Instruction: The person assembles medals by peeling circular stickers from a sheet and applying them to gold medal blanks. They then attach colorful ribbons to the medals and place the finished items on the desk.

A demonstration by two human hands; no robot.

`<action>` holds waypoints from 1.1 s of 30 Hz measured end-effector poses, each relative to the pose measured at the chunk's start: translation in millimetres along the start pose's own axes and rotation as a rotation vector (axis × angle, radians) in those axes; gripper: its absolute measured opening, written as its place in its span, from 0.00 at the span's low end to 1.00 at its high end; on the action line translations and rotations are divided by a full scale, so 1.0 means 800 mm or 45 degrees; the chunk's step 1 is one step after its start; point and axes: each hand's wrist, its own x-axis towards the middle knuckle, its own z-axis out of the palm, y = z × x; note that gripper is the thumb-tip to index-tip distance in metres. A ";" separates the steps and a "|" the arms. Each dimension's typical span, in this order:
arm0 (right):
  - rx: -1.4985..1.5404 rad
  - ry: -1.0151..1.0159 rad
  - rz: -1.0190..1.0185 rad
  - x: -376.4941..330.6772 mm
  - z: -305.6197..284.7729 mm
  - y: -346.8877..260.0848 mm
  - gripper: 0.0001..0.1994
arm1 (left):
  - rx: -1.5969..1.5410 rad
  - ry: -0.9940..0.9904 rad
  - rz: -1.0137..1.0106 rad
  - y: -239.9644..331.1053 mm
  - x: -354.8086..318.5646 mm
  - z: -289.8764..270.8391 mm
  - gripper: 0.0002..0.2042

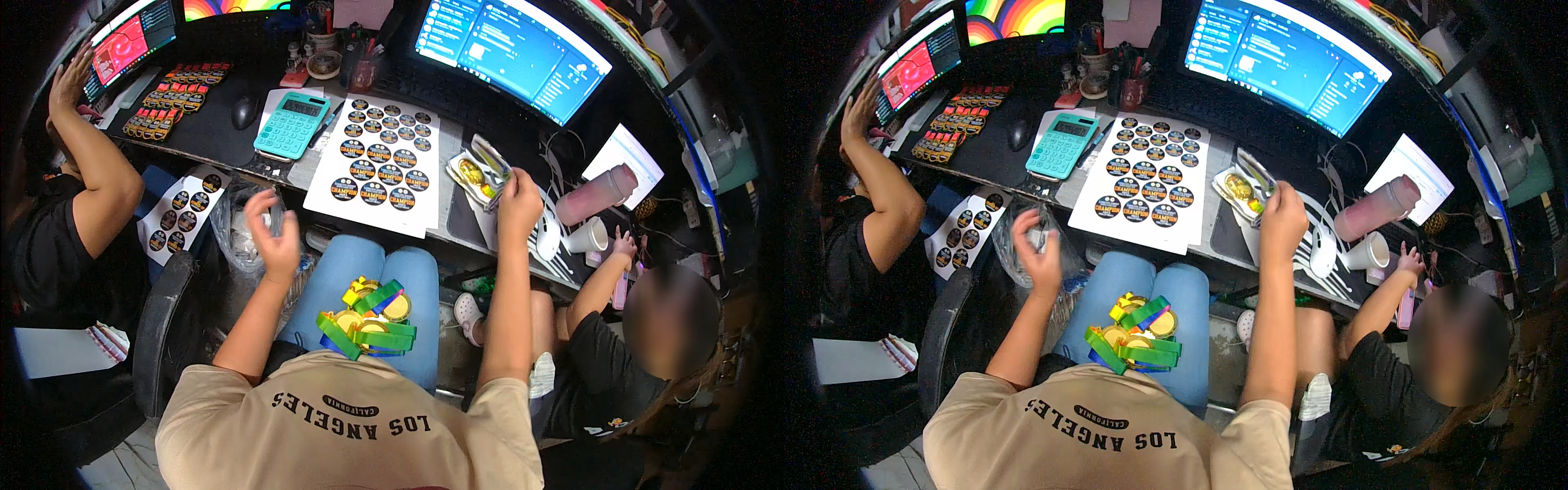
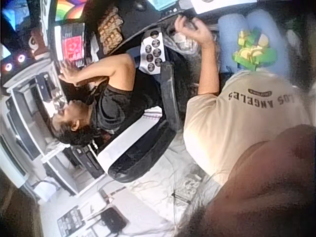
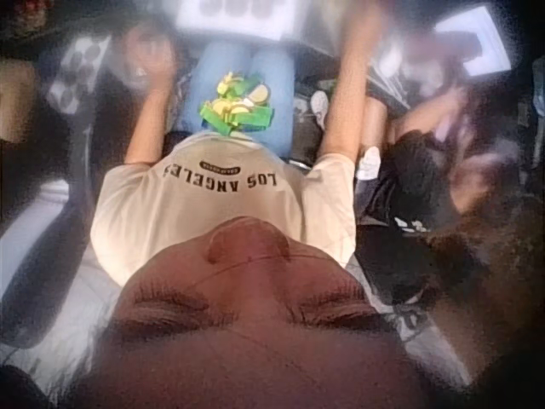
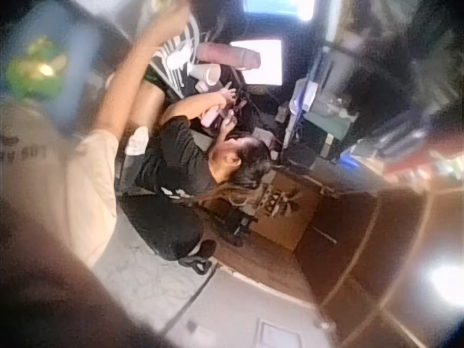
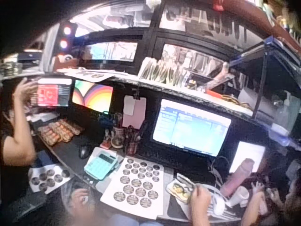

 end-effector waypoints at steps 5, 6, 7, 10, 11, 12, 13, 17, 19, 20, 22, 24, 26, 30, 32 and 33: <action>1.447 -0.200 0.952 -0.058 -0.061 -0.101 0.08 | -0.784 -0.776 -0.543 0.118 0.014 0.057 0.31; 1.741 -0.266 1.049 -0.078 -0.072 -0.122 0.09 | -0.966 -0.901 -0.740 0.134 0.014 0.062 0.33; 1.806 -0.345 1.189 -0.097 -0.085 -0.140 0.09 | -1.158 -0.923 -0.714 0.150 0.012 0.068 0.34; 1.888 -0.686 1.263 -0.127 -0.104 -0.166 0.10 | -1.169 -1.025 -0.899 0.175 0.013 0.061 0.26; 1.906 -0.741 1.125 -0.131 -0.113 -0.165 0.11 | -1.237 -1.027 -0.965 0.179 0.014 0.056 0.24; 1.801 -0.662 0.985 -0.129 -0.116 -0.164 0.12 | -1.350 -1.029 -1.029 0.181 0.014 0.051 0.23; 1.693 -0.564 0.881 -0.125 -0.119 -0.162 0.12 | -1.242 -1.118 -1.090 0.181 0.016 0.047 0.23; 1.062 -0.506 0.153 -0.085 -0.135 -0.149 0.16 | -1.018 -1.537 -1.009 0.178 0.024 0.029 0.22; 0.908 -0.623 -0.209 -0.067 -0.138 -0.149 0.15 | -0.894 -1.712 -1.003 0.181 0.023 0.023 0.21; 0.836 -0.726 -0.353 -0.061 -0.138 -0.150 0.15 | -0.812 -1.761 -0.922 0.183 0.023 0.020 0.21; 0.909 -0.737 -0.439 -0.055 -0.133 -0.156 0.12 | -0.608 -1.880 -0.782 0.186 0.024 0.016 0.21; 1.028 -0.778 -0.424 -0.056 -0.127 -0.158 0.11 | -0.661 -1.893 -0.881 0.191 0.025 0.014 0.19; 1.130 -0.740 -0.394 -0.060 -0.123 -0.156 0.09 | -0.624 -1.938 -0.815 0.192 0.028 0.011 0.16; 1.551 -0.732 -0.258 -0.070 -0.114 -0.147 0.05 | -1.162 -2.124 -1.332 0.185 0.040 0.004 0.18; 2.094 -0.849 0.028 -0.080 -0.110 -0.150 0.05 | -1.356 -2.335 -1.463 0.178 0.047 0.001 0.20; 2.494 -0.934 0.246 -0.089 -0.110 -0.155 0.06 | -1.464 -2.439 -1.722 0.174 0.049 -0.001 0.23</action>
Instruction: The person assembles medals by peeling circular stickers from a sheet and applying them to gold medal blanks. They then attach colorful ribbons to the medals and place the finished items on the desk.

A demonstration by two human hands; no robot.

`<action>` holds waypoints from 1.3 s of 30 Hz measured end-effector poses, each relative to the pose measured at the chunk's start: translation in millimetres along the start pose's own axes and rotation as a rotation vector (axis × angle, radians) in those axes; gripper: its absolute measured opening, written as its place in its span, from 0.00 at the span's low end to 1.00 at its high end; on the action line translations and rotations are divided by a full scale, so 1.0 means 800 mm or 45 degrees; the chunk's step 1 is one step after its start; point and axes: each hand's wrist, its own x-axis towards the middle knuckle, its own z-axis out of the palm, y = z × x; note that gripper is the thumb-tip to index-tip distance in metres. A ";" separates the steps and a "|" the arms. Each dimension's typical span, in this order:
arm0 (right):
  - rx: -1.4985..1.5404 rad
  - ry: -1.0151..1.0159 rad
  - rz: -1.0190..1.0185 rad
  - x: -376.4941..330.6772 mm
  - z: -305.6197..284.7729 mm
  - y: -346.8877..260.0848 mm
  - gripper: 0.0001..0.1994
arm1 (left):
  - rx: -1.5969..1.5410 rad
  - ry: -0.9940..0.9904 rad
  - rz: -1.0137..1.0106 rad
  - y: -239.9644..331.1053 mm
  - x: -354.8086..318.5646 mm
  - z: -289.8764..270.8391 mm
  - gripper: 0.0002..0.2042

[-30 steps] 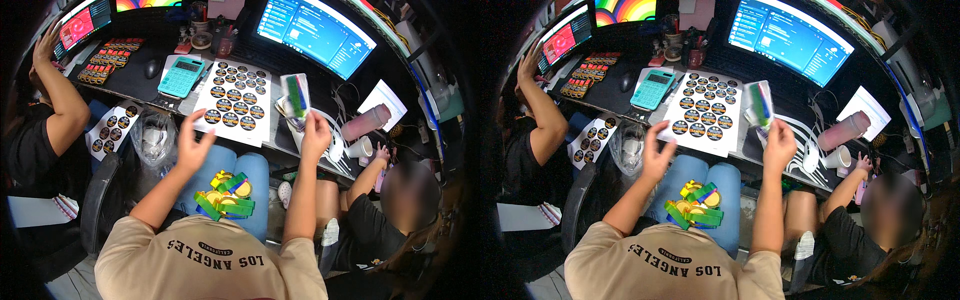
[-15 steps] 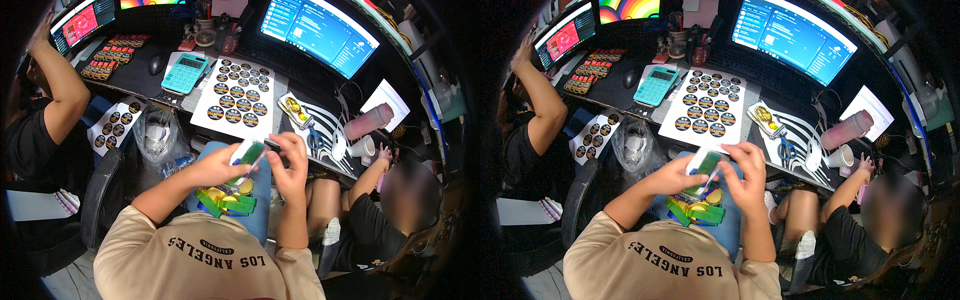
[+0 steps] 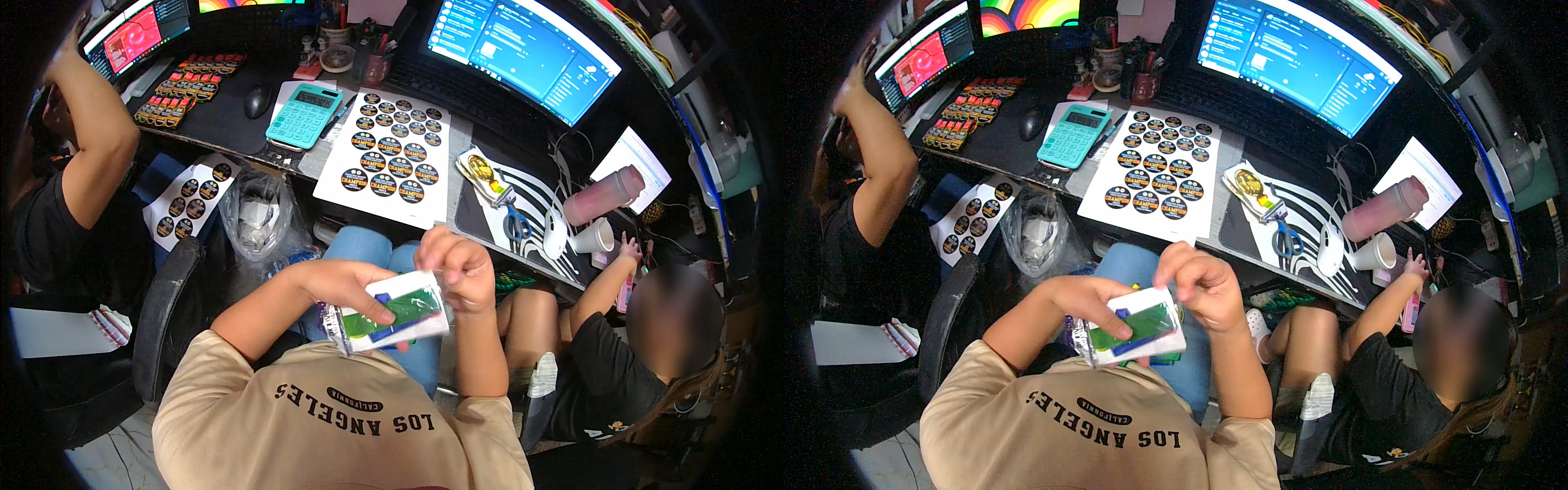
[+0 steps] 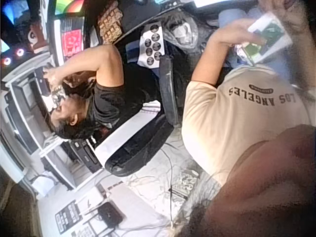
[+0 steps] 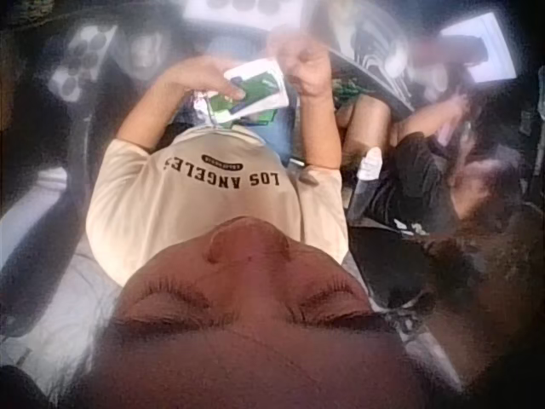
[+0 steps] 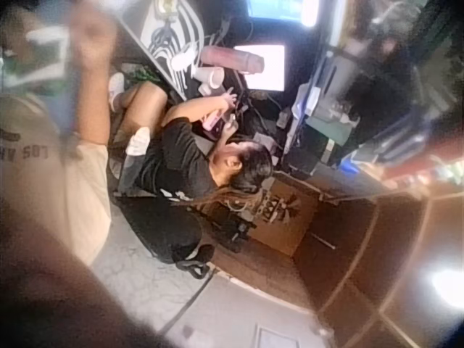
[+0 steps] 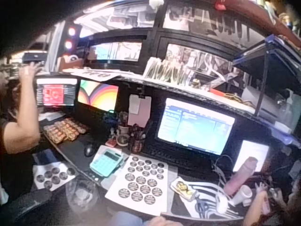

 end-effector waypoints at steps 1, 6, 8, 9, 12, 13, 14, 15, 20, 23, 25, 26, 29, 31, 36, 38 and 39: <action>0.443 -0.012 0.058 -0.002 0.005 0.008 0.07 | 0.174 -0.081 0.087 0.000 0.003 -0.002 0.24; 0.693 -0.126 -0.028 -0.002 0.014 0.022 0.10 | -0.088 -0.284 0.059 0.000 0.006 -0.010 0.28; 0.342 -0.101 0.075 -0.006 0.004 -0.002 0.10 | 0.083 -0.206 0.091 -0.002 0.004 -0.011 0.27; 0.216 -0.061 0.096 -0.008 0.000 -0.013 0.10 | 0.165 -0.173 0.103 -0.003 0.003 -0.012 0.27; -0.606 -0.011 0.168 -0.019 -0.003 -0.038 0.09 | 0.605 0.149 0.216 -0.007 0.001 -0.014 0.25; -0.881 0.010 0.184 -0.023 -0.002 -0.043 0.09 | 0.605 0.160 0.214 -0.007 0.000 -0.016 0.25; -0.863 0.101 0.236 -0.026 0.000 -0.045 0.11 | 0.609 0.170 0.212 -0.006 -0.001 -0.018 0.25; -0.914 0.121 0.250 -0.029 0.001 -0.047 0.11 | 0.613 0.178 0.209 -0.005 -0.001 -0.019 0.25; -0.687 0.224 0.367 -0.041 0.005 -0.040 0.10 | 0.938 0.347 0.254 0.002 -0.003 -0.019 0.25; -0.600 0.311 0.392 -0.046 -0.002 -0.028 0.09 | 1.156 0.501 0.277 0.005 -0.002 -0.016 0.24; -0.555 0.346 0.435 -0.052 -0.008 -0.022 0.11 | 1.096 0.552 0.244 0.006 -0.001 -0.016 0.25; -0.483 0.378 0.470 -0.055 -0.010 -0.017 0.12 | 1.108 0.584 0.234 0.006 0.000 -0.016 0.24; -0.347 0.414 0.555 -0.066 -0.015 0.001 0.13 | 1.285 0.539 0.153 0.004 -0.003 -0.021 0.26; -0.270 0.431 0.609 -0.075 -0.017 0.014 0.14 | 1.250 0.500 0.049 -0.002 -0.002 -0.027 0.26; -0.083 0.478 0.753 -0.106 -0.021 0.040 0.14 | 1.188 0.400 0.001 -0.034 0.006 -0.043 0.28; -0.034 0.492 0.774 -0.120 -0.020 0.051 0.14 | 1.167 0.439 -0.020 -0.047 0.009 -0.049 0.28; 0.024 0.524 0.781 -0.127 -0.022 0.054 0.14 | 1.138 0.443 -0.033 -0.052 0.009 -0.051 0.28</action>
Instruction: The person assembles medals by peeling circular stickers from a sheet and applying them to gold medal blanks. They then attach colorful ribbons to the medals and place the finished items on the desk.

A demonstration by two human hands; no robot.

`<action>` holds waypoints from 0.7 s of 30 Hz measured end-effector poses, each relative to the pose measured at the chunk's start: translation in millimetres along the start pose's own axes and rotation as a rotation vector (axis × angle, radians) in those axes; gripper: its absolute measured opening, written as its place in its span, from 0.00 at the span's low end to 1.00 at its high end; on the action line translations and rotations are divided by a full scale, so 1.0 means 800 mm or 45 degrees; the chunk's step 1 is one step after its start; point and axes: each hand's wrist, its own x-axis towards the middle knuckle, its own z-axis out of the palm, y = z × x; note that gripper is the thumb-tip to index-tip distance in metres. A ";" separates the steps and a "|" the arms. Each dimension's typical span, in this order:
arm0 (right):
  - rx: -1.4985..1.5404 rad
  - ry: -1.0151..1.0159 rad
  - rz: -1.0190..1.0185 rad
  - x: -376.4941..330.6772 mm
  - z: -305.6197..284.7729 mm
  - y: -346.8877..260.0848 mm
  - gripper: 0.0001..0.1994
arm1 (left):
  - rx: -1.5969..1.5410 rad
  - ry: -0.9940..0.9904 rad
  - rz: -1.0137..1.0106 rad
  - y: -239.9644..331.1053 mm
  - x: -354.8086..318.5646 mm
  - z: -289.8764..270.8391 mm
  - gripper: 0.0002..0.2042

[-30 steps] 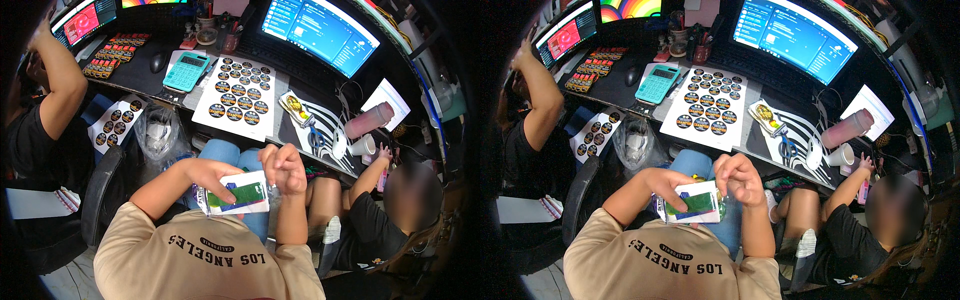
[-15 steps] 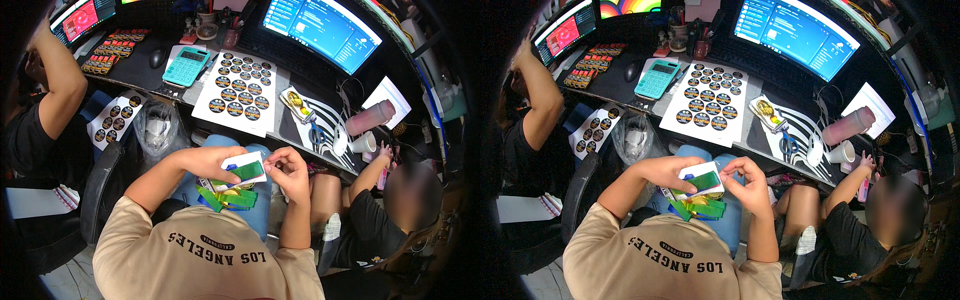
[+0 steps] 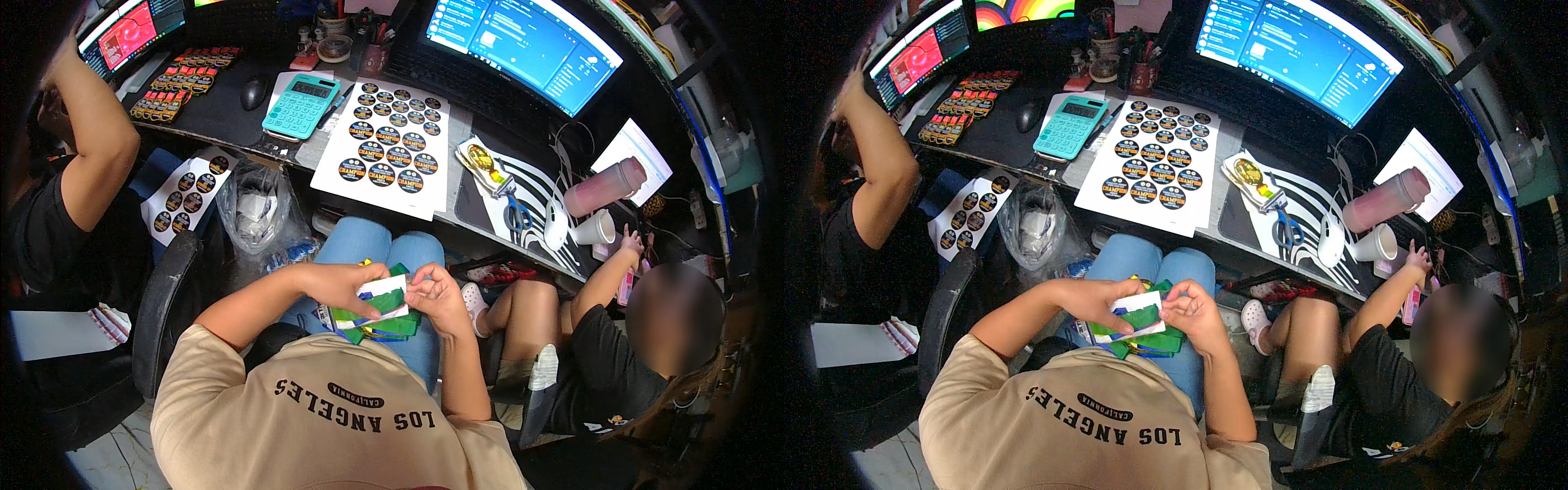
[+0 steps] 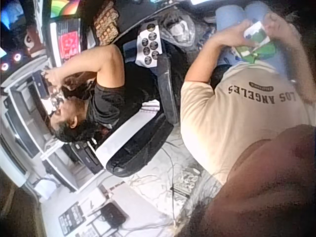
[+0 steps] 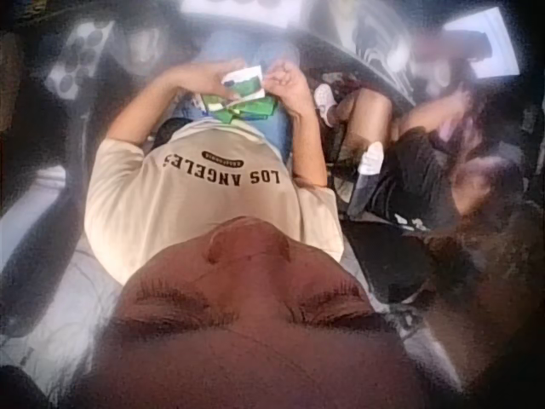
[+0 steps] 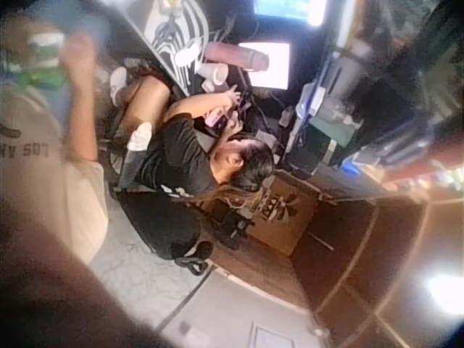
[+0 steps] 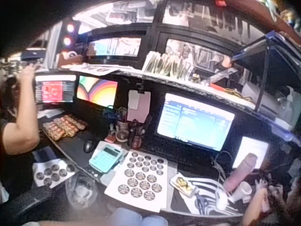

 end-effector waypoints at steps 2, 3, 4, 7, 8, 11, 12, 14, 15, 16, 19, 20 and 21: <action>0.165 -0.028 0.039 -0.003 -0.007 0.013 0.14 | -0.035 0.000 -0.009 -0.007 0.001 0.005 0.28; 0.224 -0.024 0.047 -0.004 -0.010 0.019 0.14 | -0.072 -0.012 -0.018 -0.010 0.001 0.008 0.27; 0.288 -0.031 0.058 -0.005 -0.014 0.024 0.14 | -0.072 -0.004 -0.005 -0.012 -0.001 0.010 0.27; 0.325 0.032 0.035 -0.010 -0.029 0.035 0.14 | -0.166 -0.037 -0.083 -0.018 -0.013 0.010 0.25; 0.297 0.056 0.012 -0.014 -0.036 0.036 0.14 | -0.240 -0.071 -0.173 -0.021 -0.022 0.007 0.25; 0.088 0.308 -0.107 -0.024 -0.054 0.035 0.14 | -0.365 -0.146 -0.217 -0.031 -0.056 -0.009 0.25; 0.035 0.322 -0.153 -0.026 -0.057 0.035 0.13 | -0.387 -0.174 -0.217 -0.034 -0.068 -0.015 0.25; -0.241 0.336 -0.020 -0.029 -0.052 0.039 0.12 | -0.393 -0.023 -0.261 -0.039 -0.094 -0.029 0.26; -0.396 0.405 0.107 -0.029 -0.046 0.040 0.11 | -0.394 0.040 -0.316 -0.041 -0.101 -0.034 0.26; -0.793 0.392 0.137 -0.030 -0.036 0.041 0.08 | -0.444 0.177 -0.308 -0.043 -0.104 -0.036 0.25; -1.469 0.551 -0.323 -0.033 -0.008 0.027 0.05 | -0.562 0.538 -0.290 -0.048 -0.105 -0.038 0.25; -1.485 0.610 -0.452 -0.032 -0.002 0.017 0.05 | -0.532 0.605 -0.222 -0.050 -0.099 -0.036 0.26; -1.462 0.658 -0.598 -0.030 0.005 0.007 0.05 | -0.507 0.678 -0.169 -0.052 -0.092 -0.032 0.26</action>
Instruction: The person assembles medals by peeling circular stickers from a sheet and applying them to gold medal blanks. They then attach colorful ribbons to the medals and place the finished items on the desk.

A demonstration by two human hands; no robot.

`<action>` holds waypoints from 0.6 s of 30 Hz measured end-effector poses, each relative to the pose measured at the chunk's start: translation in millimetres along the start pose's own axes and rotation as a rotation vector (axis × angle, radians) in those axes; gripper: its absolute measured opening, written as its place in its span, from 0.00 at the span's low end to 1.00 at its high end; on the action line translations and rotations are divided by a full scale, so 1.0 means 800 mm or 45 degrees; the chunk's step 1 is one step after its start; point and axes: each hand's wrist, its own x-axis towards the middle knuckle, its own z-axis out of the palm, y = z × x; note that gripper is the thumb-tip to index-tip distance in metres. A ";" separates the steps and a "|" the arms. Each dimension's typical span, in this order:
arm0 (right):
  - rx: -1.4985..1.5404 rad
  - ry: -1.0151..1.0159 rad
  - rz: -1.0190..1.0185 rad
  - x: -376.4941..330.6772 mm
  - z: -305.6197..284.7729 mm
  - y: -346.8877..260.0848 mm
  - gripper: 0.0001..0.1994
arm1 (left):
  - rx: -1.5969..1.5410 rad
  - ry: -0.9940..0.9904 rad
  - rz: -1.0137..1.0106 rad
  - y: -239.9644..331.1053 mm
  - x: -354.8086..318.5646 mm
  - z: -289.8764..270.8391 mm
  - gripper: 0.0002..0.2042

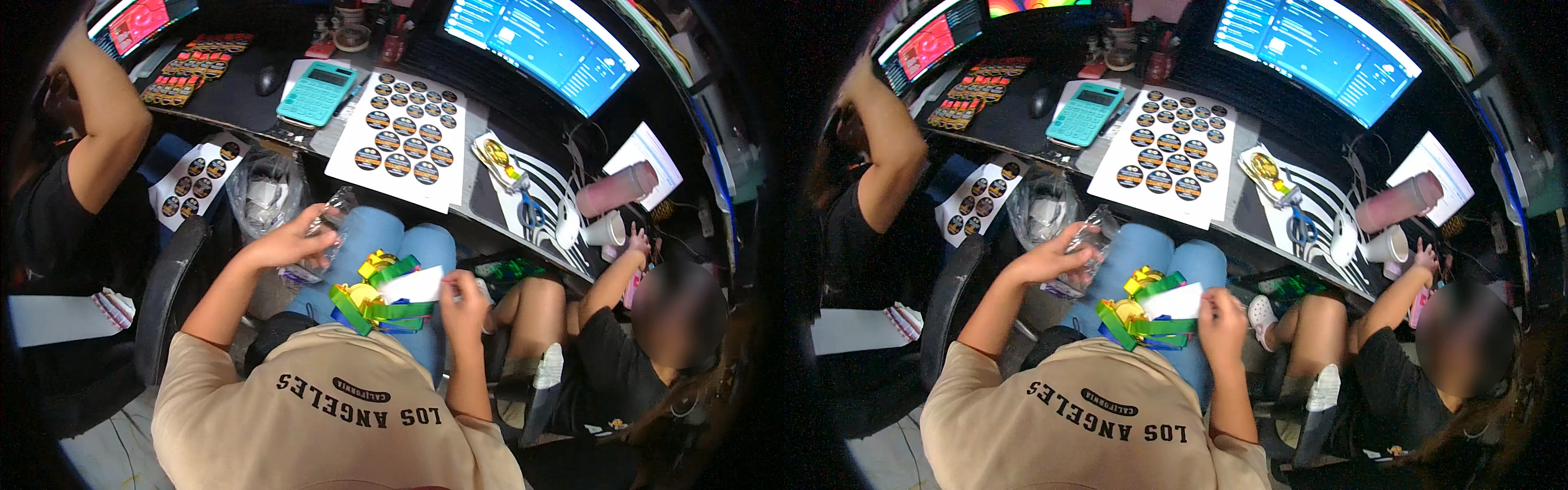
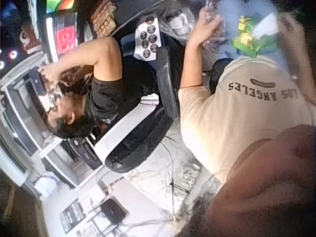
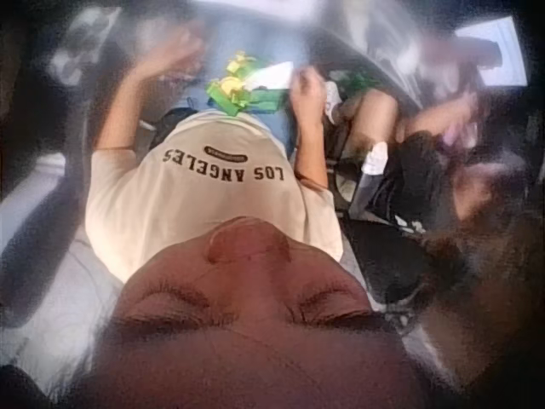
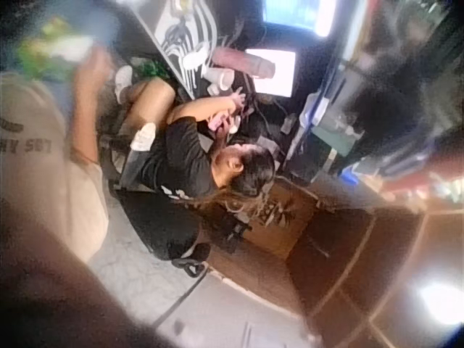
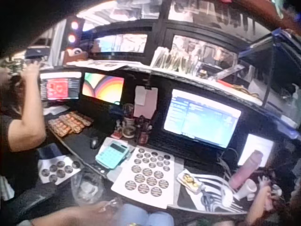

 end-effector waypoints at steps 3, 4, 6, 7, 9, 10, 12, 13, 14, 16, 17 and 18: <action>0.537 0.600 0.027 0.011 0.005 -0.027 0.07 | -0.021 -0.028 0.192 -0.004 0.008 0.018 0.32; 0.745 0.571 0.089 0.012 0.012 -0.034 0.08 | -0.076 -0.072 0.270 -0.006 0.008 0.027 0.35; 1.133 0.473 0.216 0.003 0.033 -0.045 0.11 | -0.252 -0.098 0.417 -0.012 0.013 0.056 0.40; 1.222 0.326 0.285 -0.001 0.050 -0.048 0.12 | -0.368 -0.086 0.471 -0.015 0.014 0.070 0.42; 1.297 0.124 0.284 -0.009 0.084 -0.051 0.11 | -0.040 0.302 0.567 -0.028 0.016 0.085 0.34; 1.289 0.083 0.356 -0.011 0.098 -0.049 0.11 | -0.139 0.454 0.453 -0.038 0.017 0.084 0.30; 1.278 0.025 0.380 -0.009 0.106 -0.039 0.09 | -0.463 0.781 0.310 -0.067 0.026 0.062 0.23; 1.170 0.062 0.334 -0.005 0.103 -0.032 0.09 | -0.697 0.913 0.367 -0.085 0.029 0.037 0.20; 1.091 0.104 0.287 0.000 0.095 -0.024 0.08 | -0.735 1.110 0.258 -0.107 0.032 0.006 0.18; 1.029 0.184 0.245 0.014 0.068 -0.007 0.07 | -0.651 1.442 0.248 -0.157 0.039 -0.064 0.16; 0.942 0.246 0.227 0.024 0.053 0.002 0.07 | -0.518 1.613 0.264 -0.183 0.045 -0.099 0.16; 0.849 0.311 0.178 0.038 0.040 0.009 0.07 | -0.423 1.727 0.279 -0.205 0.054 -0.138 0.20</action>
